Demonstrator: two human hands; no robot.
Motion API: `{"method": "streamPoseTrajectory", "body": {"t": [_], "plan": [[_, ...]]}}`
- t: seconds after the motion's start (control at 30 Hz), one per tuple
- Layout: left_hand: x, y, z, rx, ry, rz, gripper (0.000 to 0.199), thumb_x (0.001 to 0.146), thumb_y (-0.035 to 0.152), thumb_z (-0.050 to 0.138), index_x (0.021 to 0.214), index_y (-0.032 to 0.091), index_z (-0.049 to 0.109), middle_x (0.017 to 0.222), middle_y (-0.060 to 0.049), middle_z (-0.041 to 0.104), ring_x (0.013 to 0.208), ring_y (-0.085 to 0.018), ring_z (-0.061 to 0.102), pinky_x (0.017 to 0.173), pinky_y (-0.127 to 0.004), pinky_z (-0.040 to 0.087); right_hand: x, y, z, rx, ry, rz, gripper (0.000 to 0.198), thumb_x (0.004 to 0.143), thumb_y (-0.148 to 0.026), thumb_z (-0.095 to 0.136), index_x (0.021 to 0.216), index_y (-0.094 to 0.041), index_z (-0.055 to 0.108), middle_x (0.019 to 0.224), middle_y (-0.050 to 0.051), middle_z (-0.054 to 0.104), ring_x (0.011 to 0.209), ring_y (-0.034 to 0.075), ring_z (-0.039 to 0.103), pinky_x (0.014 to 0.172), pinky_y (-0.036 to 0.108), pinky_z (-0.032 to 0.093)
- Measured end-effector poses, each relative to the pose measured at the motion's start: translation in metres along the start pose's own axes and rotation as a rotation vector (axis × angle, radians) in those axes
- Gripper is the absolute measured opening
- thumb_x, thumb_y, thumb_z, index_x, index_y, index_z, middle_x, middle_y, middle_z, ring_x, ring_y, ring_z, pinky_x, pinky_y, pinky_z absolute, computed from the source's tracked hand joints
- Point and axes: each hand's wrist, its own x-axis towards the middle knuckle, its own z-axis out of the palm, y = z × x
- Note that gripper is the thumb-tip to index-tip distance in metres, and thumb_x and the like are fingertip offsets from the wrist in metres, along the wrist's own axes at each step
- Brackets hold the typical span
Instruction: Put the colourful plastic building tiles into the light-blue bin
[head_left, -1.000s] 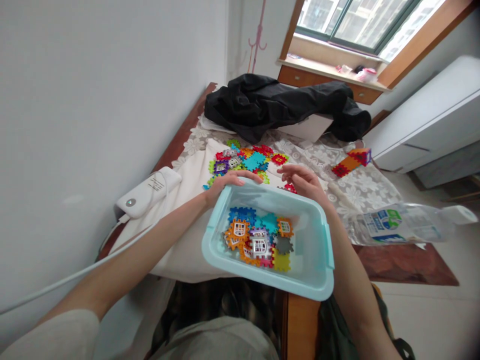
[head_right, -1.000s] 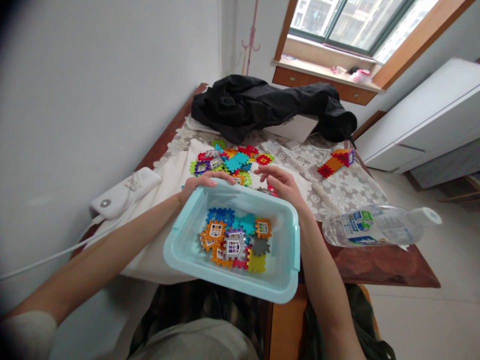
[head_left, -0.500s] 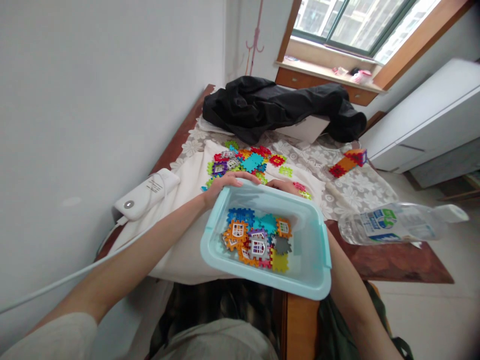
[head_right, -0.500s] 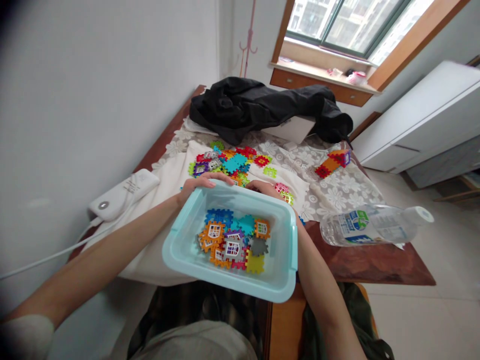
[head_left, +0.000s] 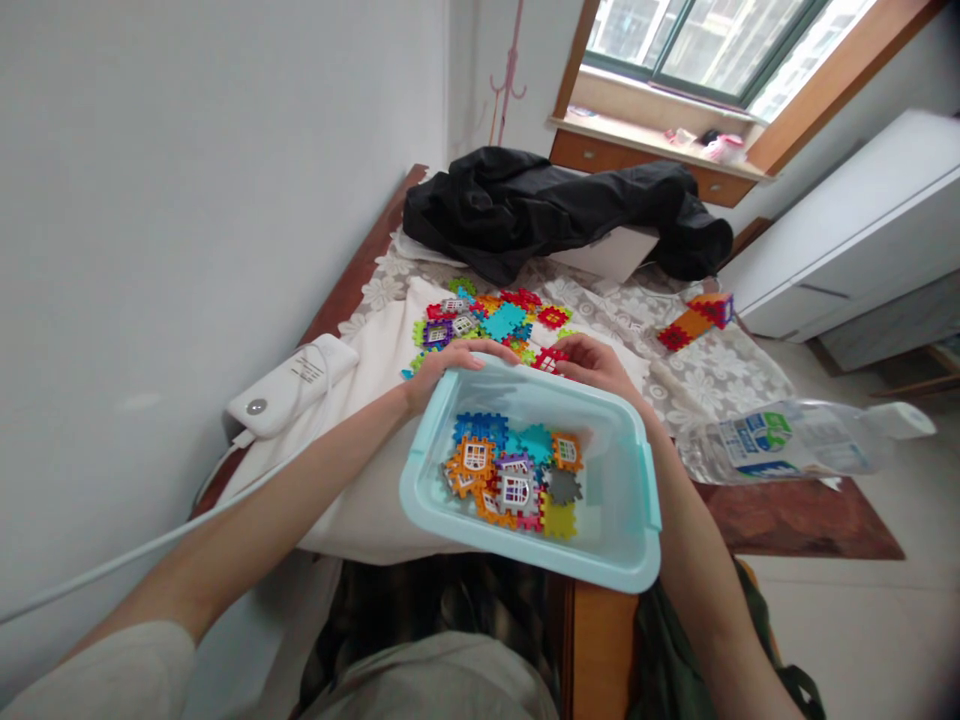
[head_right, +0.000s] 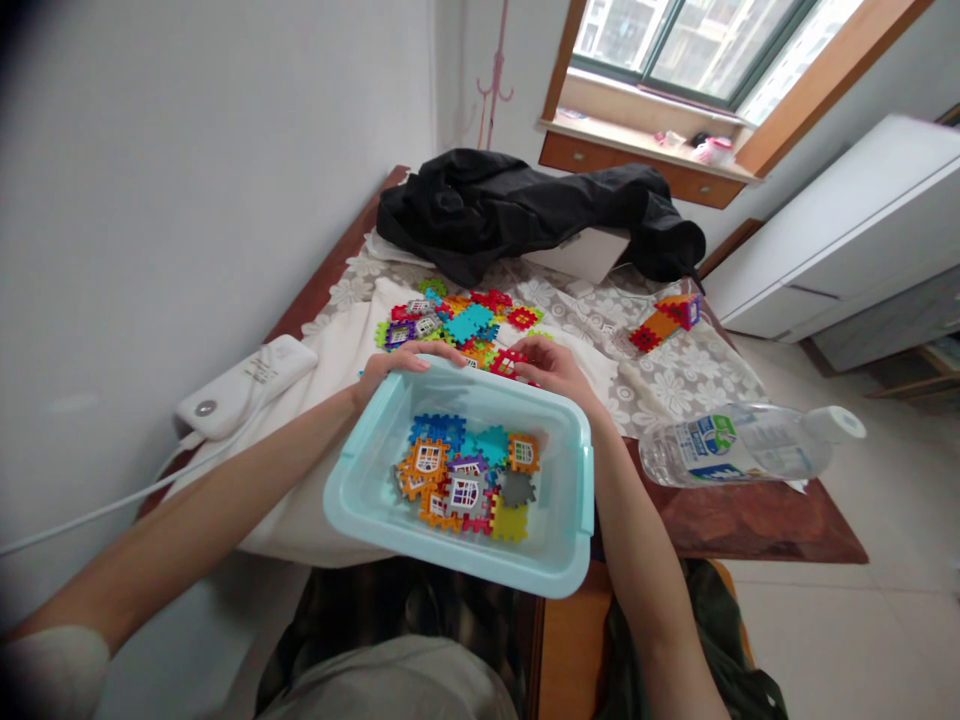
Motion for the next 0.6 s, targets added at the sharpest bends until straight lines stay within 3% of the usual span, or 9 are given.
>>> {"method": "streamPoseTrajectory", "body": {"t": [0.1,0.17,0.23,0.3,0.4,0.47,0.6], "plan": [[-0.002,0.001,0.003,-0.003,0.001,-0.007,0.045,0.074,0.03,0.071,0.112,0.01,0.083,0.105,-0.016,0.081,0.082,-0.024,0.074,0.073,-0.031,0.059,0.004,0.001,-0.003,0.204,0.229,-0.045,0.043,0.077,-0.052,0.085,0.103,-0.028,0.062,0.093,0.001,0.067,0.079,0.019,0.065,0.075,0.033,0.059],[-0.003,0.002,0.004,-0.012,-0.002,-0.004,0.044,0.074,0.03,0.071,0.112,0.011,0.083,0.104,-0.015,0.081,0.083,-0.024,0.075,0.073,-0.031,0.06,0.0,-0.004,-0.006,0.287,0.289,-0.066,0.044,0.077,-0.057,0.085,0.101,-0.031,0.058,0.092,0.001,0.066,0.077,0.02,0.064,0.075,0.035,0.059],[-0.002,0.001,0.004,-0.014,-0.005,0.005,0.044,0.073,0.029,0.071,0.111,0.011,0.083,0.105,-0.015,0.081,0.084,-0.024,0.075,0.075,-0.031,0.06,-0.008,-0.013,-0.007,0.36,0.217,-0.086,0.047,0.076,-0.062,0.085,0.098,-0.031,0.057,0.093,0.002,0.066,0.079,0.022,0.066,0.077,0.038,0.06],[-0.001,0.0,0.002,-0.011,-0.006,0.004,0.043,0.072,0.028,0.072,0.11,0.011,0.083,0.107,-0.015,0.081,0.085,-0.023,0.075,0.075,-0.031,0.061,-0.013,-0.02,-0.007,0.415,0.063,-0.097,0.046,0.077,-0.065,0.085,0.093,-0.03,0.061,0.096,0.004,0.069,0.085,0.024,0.069,0.083,0.042,0.061],[0.0,-0.001,-0.001,-0.02,-0.008,-0.014,0.044,0.073,0.029,0.072,0.111,0.01,0.083,0.109,-0.016,0.081,0.086,-0.025,0.075,0.076,-0.032,0.061,-0.013,-0.019,-0.004,0.411,-0.064,-0.087,0.04,0.086,-0.066,0.077,0.091,-0.028,0.066,0.099,0.006,0.072,0.091,0.025,0.071,0.089,0.045,0.061],[0.0,-0.002,-0.002,-0.034,-0.013,-0.02,0.045,0.073,0.029,0.072,0.113,0.011,0.083,0.109,-0.016,0.081,0.086,-0.025,0.076,0.075,-0.032,0.061,-0.009,-0.013,-0.002,0.3,0.001,-0.085,0.038,0.095,-0.067,0.065,0.097,-0.029,0.068,0.103,0.007,0.073,0.094,0.026,0.071,0.089,0.045,0.061],[0.0,-0.001,-0.002,-0.039,-0.007,-0.027,0.045,0.073,0.031,0.073,0.112,0.011,0.083,0.108,-0.017,0.081,0.085,-0.026,0.076,0.074,-0.033,0.062,-0.005,-0.002,0.006,-0.317,0.031,-0.121,0.042,0.105,-0.062,0.053,0.132,-0.033,0.066,0.139,0.01,0.068,0.122,0.03,0.068,0.098,0.047,0.062]]}}
